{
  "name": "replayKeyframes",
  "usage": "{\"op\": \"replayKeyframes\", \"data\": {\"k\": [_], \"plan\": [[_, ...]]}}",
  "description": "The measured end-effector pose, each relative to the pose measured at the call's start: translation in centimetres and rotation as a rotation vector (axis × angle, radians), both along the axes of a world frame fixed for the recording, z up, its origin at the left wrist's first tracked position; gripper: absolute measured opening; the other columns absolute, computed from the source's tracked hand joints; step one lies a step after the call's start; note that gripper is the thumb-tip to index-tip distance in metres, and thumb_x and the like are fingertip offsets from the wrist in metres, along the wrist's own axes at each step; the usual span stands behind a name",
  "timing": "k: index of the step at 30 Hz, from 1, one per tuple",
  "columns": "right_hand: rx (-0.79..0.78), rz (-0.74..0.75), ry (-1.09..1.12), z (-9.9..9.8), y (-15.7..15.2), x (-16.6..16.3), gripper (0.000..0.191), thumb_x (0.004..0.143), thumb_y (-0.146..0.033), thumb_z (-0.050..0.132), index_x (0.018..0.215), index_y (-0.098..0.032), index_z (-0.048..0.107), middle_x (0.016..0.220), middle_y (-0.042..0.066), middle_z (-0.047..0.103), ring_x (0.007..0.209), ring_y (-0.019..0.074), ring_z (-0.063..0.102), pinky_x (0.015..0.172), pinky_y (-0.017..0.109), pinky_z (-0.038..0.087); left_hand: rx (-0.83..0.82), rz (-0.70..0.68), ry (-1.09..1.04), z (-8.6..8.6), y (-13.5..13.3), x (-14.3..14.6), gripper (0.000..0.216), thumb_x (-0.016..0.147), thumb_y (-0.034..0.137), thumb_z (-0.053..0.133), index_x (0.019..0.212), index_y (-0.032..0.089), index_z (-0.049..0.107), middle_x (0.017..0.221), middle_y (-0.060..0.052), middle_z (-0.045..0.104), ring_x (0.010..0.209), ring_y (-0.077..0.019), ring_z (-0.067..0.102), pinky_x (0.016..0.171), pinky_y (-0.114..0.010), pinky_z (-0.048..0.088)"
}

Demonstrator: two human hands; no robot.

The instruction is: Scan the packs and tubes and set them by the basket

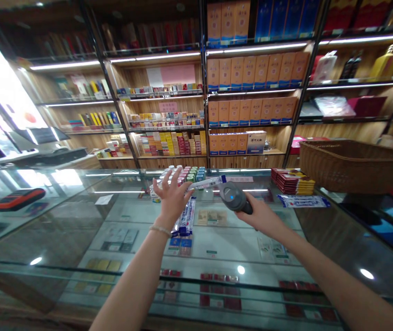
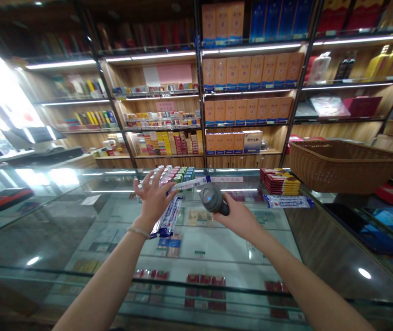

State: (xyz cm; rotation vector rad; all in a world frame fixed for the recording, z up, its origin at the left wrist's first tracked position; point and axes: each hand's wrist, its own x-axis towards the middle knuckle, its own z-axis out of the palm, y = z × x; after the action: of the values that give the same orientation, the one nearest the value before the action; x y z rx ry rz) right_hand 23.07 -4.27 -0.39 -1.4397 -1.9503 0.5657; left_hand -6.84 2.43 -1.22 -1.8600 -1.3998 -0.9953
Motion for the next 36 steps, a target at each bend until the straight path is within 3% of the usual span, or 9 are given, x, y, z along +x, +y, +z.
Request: {"op": "replayKeyframes", "data": {"k": [3,11,17,21,25,27,30,36], "plan": [[-0.056,0.029,0.032,-0.5,-0.6,-0.4,0.048,0.082,-0.039,0.069,0.127,-0.025,0.061,0.102,0.005,0.078,0.09,0.0272,0.074,0.069,0.029,0.048,-0.003,0.005,-0.001,-0.1,0.1,0.1,0.015,0.091,0.043,0.072,0.1,0.034,0.078,0.166,-0.002,0.046,0.154,-0.0361,0.032,0.125,-0.067,-0.005],[-0.032,-0.02,-0.051,-0.9,-0.6,-0.6,0.046,0.078,-0.035,0.071,0.123,-0.023,0.065,0.108,0.009,0.079,0.101,0.0305,0.074,0.078,0.032,0.05,-0.003,-0.004,0.021,0.0,0.2,0.1,0.019,0.093,0.048,0.069,0.101,0.033,0.078,0.165,-0.002,0.047,0.154,-0.0355,0.032,0.125,-0.066,-0.004],[0.006,-0.093,-0.224,0.3,-1.1,-0.7,0.051,0.085,-0.043,0.07,0.131,-0.024,0.059,0.103,0.009,0.08,0.092,0.0306,0.076,0.066,0.029,0.044,0.001,-0.032,-0.005,0.2,0.2,0.4,0.016,0.093,0.045,0.069,0.099,0.034,0.079,0.162,-0.003,0.051,0.152,-0.0371,0.035,0.123,-0.07,0.0],[0.027,-0.108,-0.358,1.6,-1.7,-0.7,0.048,0.092,-0.051,0.063,0.13,-0.022,0.058,0.107,0.012,0.08,0.096,0.0333,0.076,0.068,0.031,0.046,-0.018,-0.078,-0.044,0.4,0.3,0.7,0.015,0.091,0.043,0.071,0.099,0.034,0.079,0.161,-0.004,0.053,0.152,-0.0381,0.036,0.123,-0.071,0.0],[0.055,-0.132,-0.431,1.7,-2.3,-0.3,0.044,0.094,-0.051,0.064,0.125,-0.02,0.06,0.113,0.013,0.078,0.103,0.0344,0.075,0.078,0.038,0.055,-0.036,-0.115,-0.053,0.7,0.4,0.9,0.016,0.093,0.042,0.069,0.098,0.032,0.079,0.163,-0.006,0.05,0.153,-0.0401,0.034,0.123,-0.073,-0.001],[0.113,-0.116,-0.465,1.1,-2.5,0.0,0.041,0.093,-0.047,0.069,0.121,-0.018,0.061,0.122,0.016,0.074,0.118,0.0356,0.07,0.092,0.045,0.056,-0.038,-0.138,-0.066,0.8,0.3,1.0,0.017,0.094,0.043,0.067,0.098,0.032,0.079,0.163,-0.005,0.049,0.154,-0.0406,0.032,0.123,-0.073,-0.002],[0.217,-0.117,-0.518,-0.4,-2.6,0.3,0.048,0.089,-0.045,0.076,0.124,-0.016,0.062,0.146,0.021,0.061,0.148,0.04,0.046,0.115,0.06,0.044,-0.035,-0.181,-0.084,1.0,0.3,1.1,0.019,0.094,0.045,0.067,0.098,0.031,0.079,0.164,-0.002,0.048,0.154,-0.0416,0.032,0.124,-0.073,-0.003],[0.242,-0.128,-0.557,-2.2,-3.0,0.1,0.052,0.084,-0.051,0.081,0.121,-0.016,0.065,0.165,0.022,0.041,0.158,0.0456,0.027,0.119,0.076,0.031,-0.034,-0.206,-0.069,1.1,0.3,1.5,0.018,0.094,0.045,0.067,0.097,0.032,0.079,0.165,-0.001,0.047,0.153,-0.0443,0.034,0.121,-0.08,0.0]]}}
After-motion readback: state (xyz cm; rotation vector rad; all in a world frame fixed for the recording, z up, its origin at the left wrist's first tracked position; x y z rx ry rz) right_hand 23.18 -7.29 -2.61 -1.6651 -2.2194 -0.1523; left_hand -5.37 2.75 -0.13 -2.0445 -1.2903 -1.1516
